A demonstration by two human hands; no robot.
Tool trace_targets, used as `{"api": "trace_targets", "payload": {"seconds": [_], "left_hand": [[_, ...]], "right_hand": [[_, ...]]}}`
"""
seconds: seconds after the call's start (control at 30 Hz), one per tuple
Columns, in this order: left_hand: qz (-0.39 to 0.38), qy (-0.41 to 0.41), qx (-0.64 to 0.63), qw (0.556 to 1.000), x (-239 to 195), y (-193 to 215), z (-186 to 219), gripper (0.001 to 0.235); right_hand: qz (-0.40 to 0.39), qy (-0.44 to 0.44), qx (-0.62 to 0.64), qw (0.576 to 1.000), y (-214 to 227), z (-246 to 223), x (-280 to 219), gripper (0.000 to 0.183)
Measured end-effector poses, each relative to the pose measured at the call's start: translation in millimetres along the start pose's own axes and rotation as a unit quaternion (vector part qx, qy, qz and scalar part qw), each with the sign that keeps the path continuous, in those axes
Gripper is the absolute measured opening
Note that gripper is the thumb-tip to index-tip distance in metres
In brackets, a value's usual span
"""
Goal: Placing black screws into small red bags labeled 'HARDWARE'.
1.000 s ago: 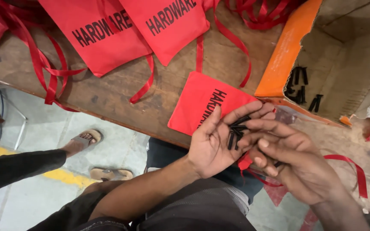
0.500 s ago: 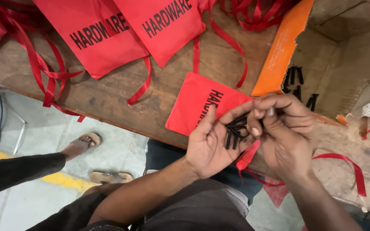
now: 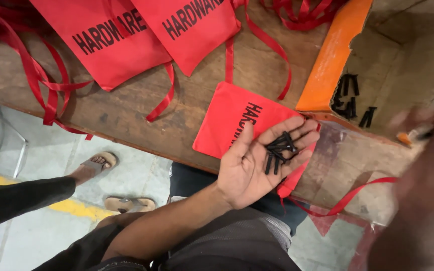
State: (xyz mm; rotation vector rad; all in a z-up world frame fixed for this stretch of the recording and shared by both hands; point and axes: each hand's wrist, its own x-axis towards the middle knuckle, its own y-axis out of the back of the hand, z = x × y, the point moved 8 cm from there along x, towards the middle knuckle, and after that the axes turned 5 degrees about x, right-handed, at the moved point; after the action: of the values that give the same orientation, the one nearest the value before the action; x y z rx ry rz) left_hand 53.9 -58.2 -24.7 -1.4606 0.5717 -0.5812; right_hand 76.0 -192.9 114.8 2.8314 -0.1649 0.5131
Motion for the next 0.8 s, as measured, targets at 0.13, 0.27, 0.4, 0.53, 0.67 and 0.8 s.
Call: {"api": "trace_targets", "payload": {"seconds": [0.13,0.27,0.4,0.53,0.67,0.8], "left_hand": [[0.007,0.001,-0.004,1.0,1,-5,1,0.081],[0.024,-0.001,-0.008,1.0,0,-2,1,0.083],[0.004,0.004,0.001,1.0,-2,-3,1,0.084],[0.014,0.013,0.023,1.0,-2,-3,0,0.085],[0.019,0.014,0.024,0.999,-2,0,-3,0.084],[-0.007,0.005,0.009,1.0,-4,6,-7,0.086]], "right_hand": [[-0.001,-0.094,-0.141,0.985,23,-2,14,0.033],[-0.046,0.011,-0.33,0.943,-2,-11,-21,0.025],[-0.137,0.013,-0.378,0.916,-43,4,-41,0.027],[-0.134,-0.047,-0.327,0.934,-45,25,-50,0.028],[-0.132,-0.022,-0.326,0.936,-39,15,-47,0.025],[-0.109,0.016,-0.347,0.931,-36,3,-37,0.024]]}}
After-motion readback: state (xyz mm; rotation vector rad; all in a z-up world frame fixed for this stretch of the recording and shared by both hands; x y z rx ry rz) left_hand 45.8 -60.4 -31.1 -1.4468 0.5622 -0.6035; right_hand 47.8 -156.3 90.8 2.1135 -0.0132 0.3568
